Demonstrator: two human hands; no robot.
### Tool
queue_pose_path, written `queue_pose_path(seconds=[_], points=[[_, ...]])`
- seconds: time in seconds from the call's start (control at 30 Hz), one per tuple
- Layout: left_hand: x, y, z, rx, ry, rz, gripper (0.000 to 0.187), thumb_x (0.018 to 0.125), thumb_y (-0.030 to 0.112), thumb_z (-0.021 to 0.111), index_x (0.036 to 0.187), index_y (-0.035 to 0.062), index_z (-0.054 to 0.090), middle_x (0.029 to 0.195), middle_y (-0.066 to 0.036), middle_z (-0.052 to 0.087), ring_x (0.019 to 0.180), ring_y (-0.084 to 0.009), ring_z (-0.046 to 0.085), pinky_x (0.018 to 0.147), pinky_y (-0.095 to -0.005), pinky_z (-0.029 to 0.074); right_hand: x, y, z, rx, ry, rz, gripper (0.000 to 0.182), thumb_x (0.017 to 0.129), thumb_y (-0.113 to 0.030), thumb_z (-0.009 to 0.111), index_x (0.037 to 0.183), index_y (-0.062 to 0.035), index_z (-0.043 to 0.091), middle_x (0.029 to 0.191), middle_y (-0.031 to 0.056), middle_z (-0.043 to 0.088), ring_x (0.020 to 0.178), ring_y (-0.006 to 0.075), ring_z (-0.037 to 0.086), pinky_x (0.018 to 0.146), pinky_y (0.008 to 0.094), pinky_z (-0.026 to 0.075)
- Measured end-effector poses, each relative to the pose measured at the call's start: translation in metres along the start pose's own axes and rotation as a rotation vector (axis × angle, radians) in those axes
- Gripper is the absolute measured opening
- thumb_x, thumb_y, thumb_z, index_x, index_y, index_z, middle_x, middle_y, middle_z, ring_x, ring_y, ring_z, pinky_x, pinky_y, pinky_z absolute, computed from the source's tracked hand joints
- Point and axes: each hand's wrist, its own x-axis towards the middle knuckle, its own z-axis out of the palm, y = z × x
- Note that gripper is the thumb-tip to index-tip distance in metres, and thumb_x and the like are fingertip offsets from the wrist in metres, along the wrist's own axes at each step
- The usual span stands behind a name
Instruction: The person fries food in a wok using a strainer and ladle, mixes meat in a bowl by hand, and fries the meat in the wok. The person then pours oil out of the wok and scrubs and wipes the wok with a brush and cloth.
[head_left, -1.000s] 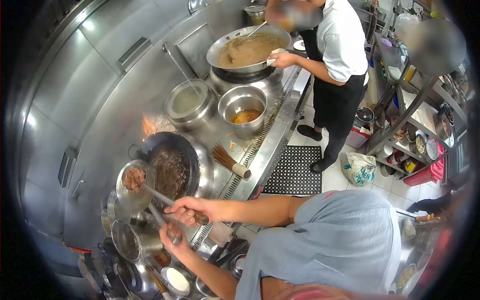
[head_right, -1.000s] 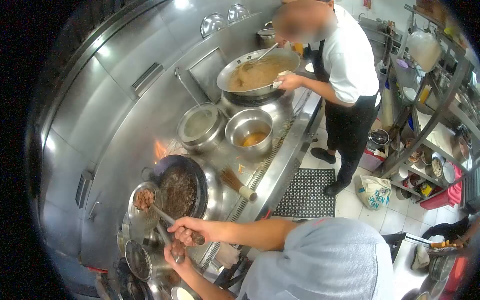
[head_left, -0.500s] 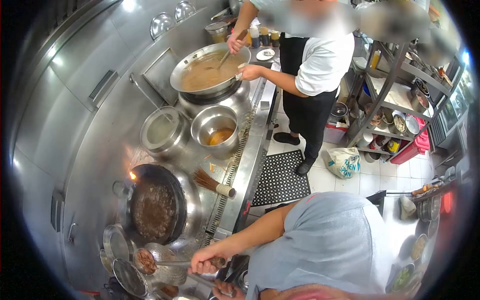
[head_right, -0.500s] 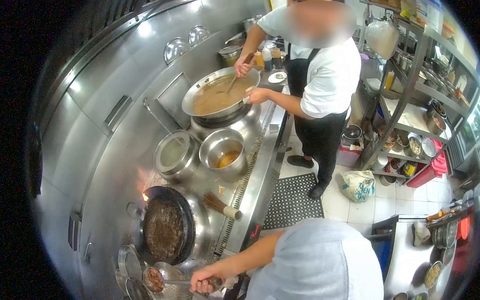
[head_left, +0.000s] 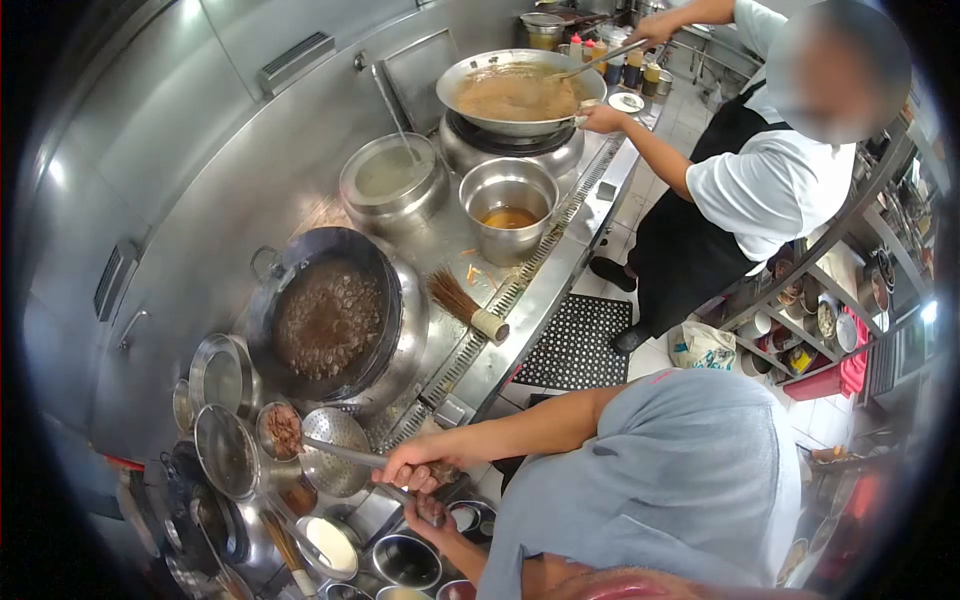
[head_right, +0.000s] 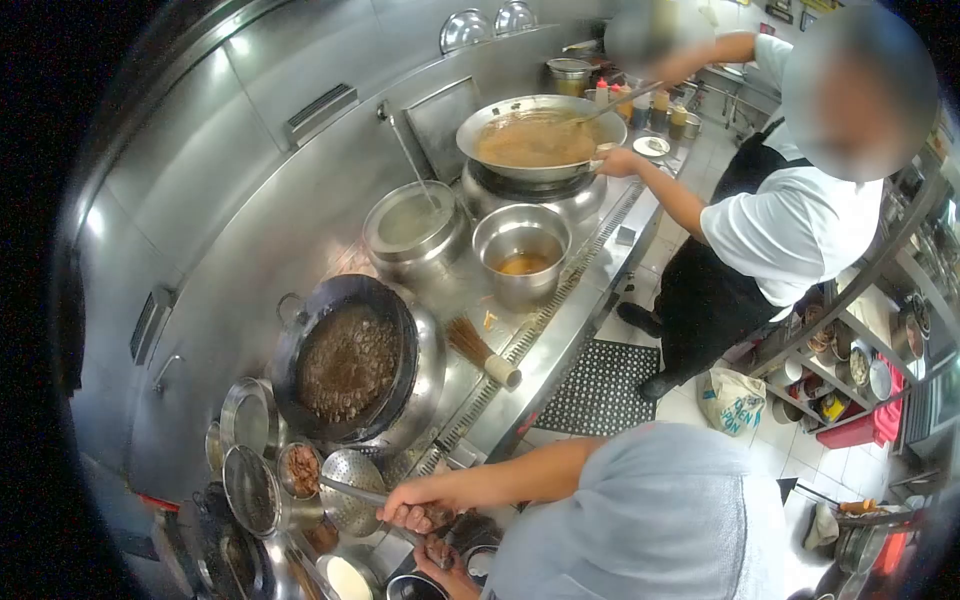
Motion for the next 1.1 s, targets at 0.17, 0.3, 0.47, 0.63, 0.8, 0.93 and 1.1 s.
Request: queue_pose_path(seconds=[0.17,0.3,0.47,0.63,0.8,0.93,1.1], points=[[-0.010,0.008,0.008,-0.034,0.128,-0.037,0.036,0.091,0.036,0.047,0.107,0.0035,0.054,0.071,-0.004,0.054,0.043,-0.0063,0.040,0.032,-0.0182,0.032,-0.003,0.000,0.008,-0.009,0.043,-0.028,0.013,0.091,-0.010,0.050,0.103,-0.0126,0.045,0.055,-0.0105,0.034,0.036,0.0014,0.029,0.033,0.0208,0.023],[-0.012,-0.010,-0.015,-0.266,-0.085,-0.265,0.041,0.091,0.036,0.049,0.118,0.0055,0.048,0.099,-0.013,0.054,0.065,-0.0148,0.051,0.052,-0.0202,0.042,-0.002,0.001,0.006,-0.031,0.040,-0.062,0.009,0.089,-0.010,0.050,0.097,-0.0111,0.045,0.054,-0.0101,0.034,0.037,0.0018,0.031,0.034,0.0206,0.027],[-0.032,-0.072,-0.010,0.016,0.054,-0.407,0.043,0.091,0.035,0.051,0.123,0.0076,0.043,0.117,-0.018,0.047,0.093,-0.0249,0.052,0.076,-0.0309,0.046,-0.003,-0.011,-0.006,0.037,-0.025,-0.003,0.020,0.086,-0.008,0.053,0.105,-0.0133,0.046,0.056,-0.0095,0.034,0.037,0.0023,0.029,0.033,0.0214,0.022],[-0.063,-0.147,-0.027,0.120,0.087,-0.558,0.046,0.090,0.034,0.055,0.125,0.0079,0.042,0.128,-0.019,0.044,0.111,-0.0335,0.051,0.092,-0.0409,0.046,-0.037,-0.031,0.010,-0.130,0.047,0.037,0.025,0.084,-0.008,0.054,0.107,-0.0130,0.045,0.056,-0.0089,0.035,0.036,0.0028,0.031,0.032,0.0227,0.022],[-0.085,-0.271,-0.073,0.605,0.114,-0.329,0.041,0.085,0.026,0.061,0.117,0.0038,0.047,0.118,-0.020,0.049,0.108,-0.0361,0.051,0.089,-0.0393,0.047,-0.073,-0.055,0.007,-0.164,-0.038,0.115,0.020,0.086,-0.008,0.051,0.104,-0.0131,0.044,0.057,-0.0078,0.037,0.037,0.0038,0.032,0.034,0.0231,0.027],[-0.127,-0.298,-0.017,0.137,0.790,-0.258,0.026,0.082,0.015,0.063,0.102,0.0007,0.056,0.095,-0.018,0.058,0.094,-0.0317,0.058,0.078,-0.0358,0.048,-0.102,-0.068,0.007,-0.183,-0.090,0.207,0.023,0.086,-0.009,0.052,0.107,-0.0128,0.043,0.060,-0.0068,0.038,0.038,0.0043,0.035,0.033,0.0240,0.027],[-0.172,-0.291,0.009,0.052,0.666,-0.324,0.022,0.081,0.015,0.061,0.097,-0.0001,0.058,0.091,-0.017,0.060,0.089,-0.0291,0.059,0.076,-0.0347,0.048,-0.141,-0.069,0.017,-0.198,-0.129,0.305,0.037,0.082,-0.007,0.053,0.117,-0.0069,0.040,0.058,-0.0050,0.036,0.036,0.0045,0.035,0.031,0.0236,0.030]])
